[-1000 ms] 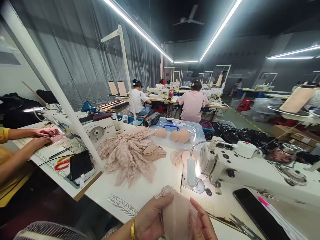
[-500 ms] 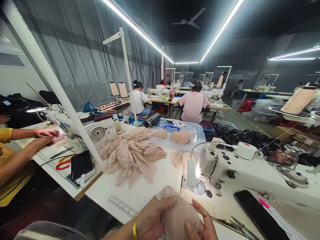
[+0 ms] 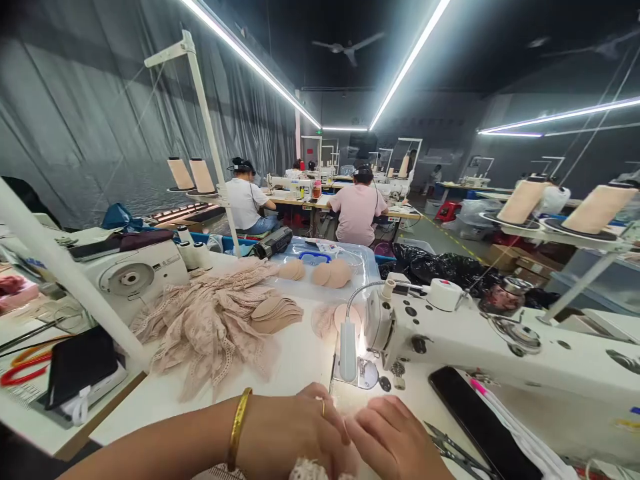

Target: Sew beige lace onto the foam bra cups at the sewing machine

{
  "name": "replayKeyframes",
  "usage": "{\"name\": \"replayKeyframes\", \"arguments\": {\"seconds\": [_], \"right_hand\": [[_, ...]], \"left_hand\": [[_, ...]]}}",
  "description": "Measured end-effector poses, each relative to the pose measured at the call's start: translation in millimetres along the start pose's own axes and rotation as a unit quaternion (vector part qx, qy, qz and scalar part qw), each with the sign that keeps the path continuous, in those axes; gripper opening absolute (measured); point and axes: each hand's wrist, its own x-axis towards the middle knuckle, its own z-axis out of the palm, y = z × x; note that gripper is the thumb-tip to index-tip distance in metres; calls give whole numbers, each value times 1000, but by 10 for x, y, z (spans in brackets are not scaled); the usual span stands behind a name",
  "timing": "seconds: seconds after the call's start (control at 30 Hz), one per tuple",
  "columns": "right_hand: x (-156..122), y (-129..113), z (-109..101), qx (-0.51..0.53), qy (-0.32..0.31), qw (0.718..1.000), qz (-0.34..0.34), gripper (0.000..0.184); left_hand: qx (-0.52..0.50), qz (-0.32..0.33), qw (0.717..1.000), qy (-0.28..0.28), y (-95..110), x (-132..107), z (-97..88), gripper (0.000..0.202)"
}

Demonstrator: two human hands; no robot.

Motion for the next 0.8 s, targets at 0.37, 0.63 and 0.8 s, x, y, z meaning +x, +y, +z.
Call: {"name": "replayKeyframes", "arguments": {"seconds": [0.37, 0.63, 0.8], "right_hand": [[-175, 546, 166, -70, -82, 994, -2, 40], [-193, 651, 51, -170, -125, 977, 9, 35], [-249, 605, 125, -186, -91, 975, 75, 45]], "left_hand": [[123, -52, 989, -69, -485, 376, -97, 14], [122, -2, 993, 1, -559, 356, -100, 16], [148, 2, 989, 21, -587, 362, -108, 17]]}}
